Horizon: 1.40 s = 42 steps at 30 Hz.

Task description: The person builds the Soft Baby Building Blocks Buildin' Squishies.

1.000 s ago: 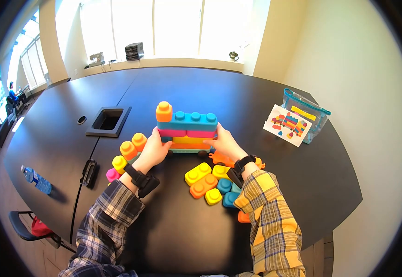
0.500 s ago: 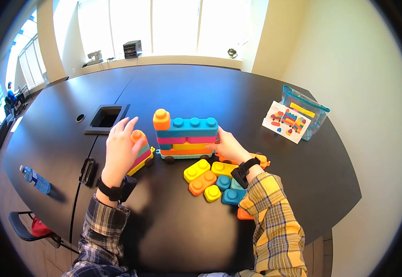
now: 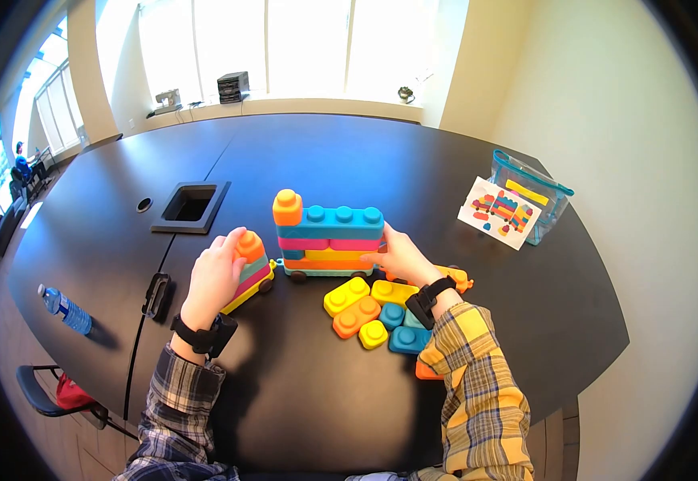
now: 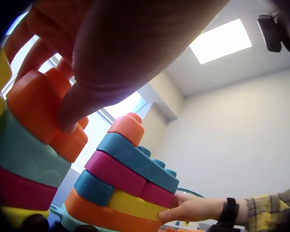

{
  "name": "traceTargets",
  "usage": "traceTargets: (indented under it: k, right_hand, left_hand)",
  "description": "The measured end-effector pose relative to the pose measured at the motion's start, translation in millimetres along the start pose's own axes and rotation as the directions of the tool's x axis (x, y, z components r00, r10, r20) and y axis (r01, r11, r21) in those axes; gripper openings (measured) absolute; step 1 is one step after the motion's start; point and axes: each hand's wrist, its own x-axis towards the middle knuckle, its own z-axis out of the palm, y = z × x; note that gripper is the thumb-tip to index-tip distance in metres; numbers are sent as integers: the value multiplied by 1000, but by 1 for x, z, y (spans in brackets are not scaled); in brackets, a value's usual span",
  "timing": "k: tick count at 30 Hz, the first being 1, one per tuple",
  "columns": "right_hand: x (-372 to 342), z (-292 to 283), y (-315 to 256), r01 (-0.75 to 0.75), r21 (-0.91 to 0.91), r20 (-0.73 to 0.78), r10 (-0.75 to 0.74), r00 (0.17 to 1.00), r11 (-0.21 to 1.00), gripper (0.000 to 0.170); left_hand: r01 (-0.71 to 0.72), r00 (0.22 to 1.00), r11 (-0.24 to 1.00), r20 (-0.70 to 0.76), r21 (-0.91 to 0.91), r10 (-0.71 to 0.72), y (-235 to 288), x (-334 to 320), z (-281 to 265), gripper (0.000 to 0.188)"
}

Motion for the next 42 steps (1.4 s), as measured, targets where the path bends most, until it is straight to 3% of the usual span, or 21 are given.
traceTargets:
  k: [4, 5, 7, 8, 10, 11, 13, 16, 20, 22, 24, 26, 28, 32, 34, 35, 36, 40, 42]
  right_hand:
    - [-4, -10, 8, 124, -9, 10, -124, 992, 992, 67]
    - [-7, -19, 11, 83, -135, 8, -83, 997, 987, 70]
    - [-14, -43, 11, -33, -351, 11, 39, 999, 936, 72]
    - [-17, -52, 15, -77, -393, 26, 95, 995, 916, 67]
    - [-28, -73, 20, -130, -573, 124, 243, 962, 809, 61]
    - [-33, -76, 21, -132, -575, 123, 244, 962, 808, 61]
    - [-44, -78, 26, -200, -696, 70, 343, 937, 689, 55]
    - [-50, -75, 38, -240, -697, 29, 361, 932, 675, 52]
    - [-57, -75, 49, -217, -652, -21, 268, 963, 727, 49]
    - [-61, -87, 55, -140, -636, -72, 123, 990, 759, 48]
    - [-80, -98, 24, -198, -612, -238, 61, 969, 765, 49]
    - [-99, -99, -1, -146, -567, -315, -49, 948, 811, 51]
    - [-120, -88, -34, -27, -374, -251, -73, 965, 927, 53]
    - [-150, -39, -75, 208, -411, -1, -229, 973, 888, 54]
    - [-161, -8, -84, 290, -443, 77, -287, 955, 848, 54]
    - [-165, 7, -86, 261, -451, 140, -221, 965, 854, 53]
    - [-167, 22, -86, 352, -413, 183, -303, 935, 840, 51]
    - [-169, 70, -75, 341, -454, 329, -201, 923, 823, 47]
    - [-169, 80, -70, 350, -460, 329, -210, 921, 816, 46]
  left_hand:
    - [14, 999, 996, 38, -85, -10, 0, -2, -4, 60]
    - [13, 999, 996, 38, -86, -9, 3, -4, -7, 60]
    - [-185, 955, 975, -211, 123, 208, 18, -11, -18, 65]
    - [-187, 955, 975, -210, 120, 209, 23, -14, -23, 65]
    - [-306, 945, 948, -149, -92, 291, 32, -23, -33, 60]
    - [-337, 936, 936, -147, -106, 320, 39, -29, -38, 52]
    - [-371, 927, 914, -129, -163, 353, 46, -39, -41, 49]
    - [-404, 915, 886, -111, -228, 389, 58, -53, -46, 43]
    - [-419, 907, 868, -78, -266, 413, 60, -66, -50, 39]
    - [-412, 908, 871, -40, -267, 418, 58, -71, -57, 39]
    - [-406, 911, 883, -24, -234, 412, 54, -77, -62, 41]
    - [-399, 914, 894, -9, -204, 406, 52, -83, -65, 44]
    - [-370, 916, 898, 68, -238, 395, 52, -88, -67, 55]
    - [-309, 918, 882, 130, -354, 374, 54, -95, -64, 70]
    - [-255, 893, 862, 235, -438, 384, 57, -100, -61, 82]
    - [-248, 881, 866, 271, -435, 389, 58, -102, -58, 89]
    - [-277, 872, 856, 261, -437, 415, 59, -106, -54, 86]
    - [-282, 775, 872, 441, -400, 453, 64, -118, -37, 67]
    - [-269, 746, 877, 490, -397, 451, 65, -124, -24, 63]
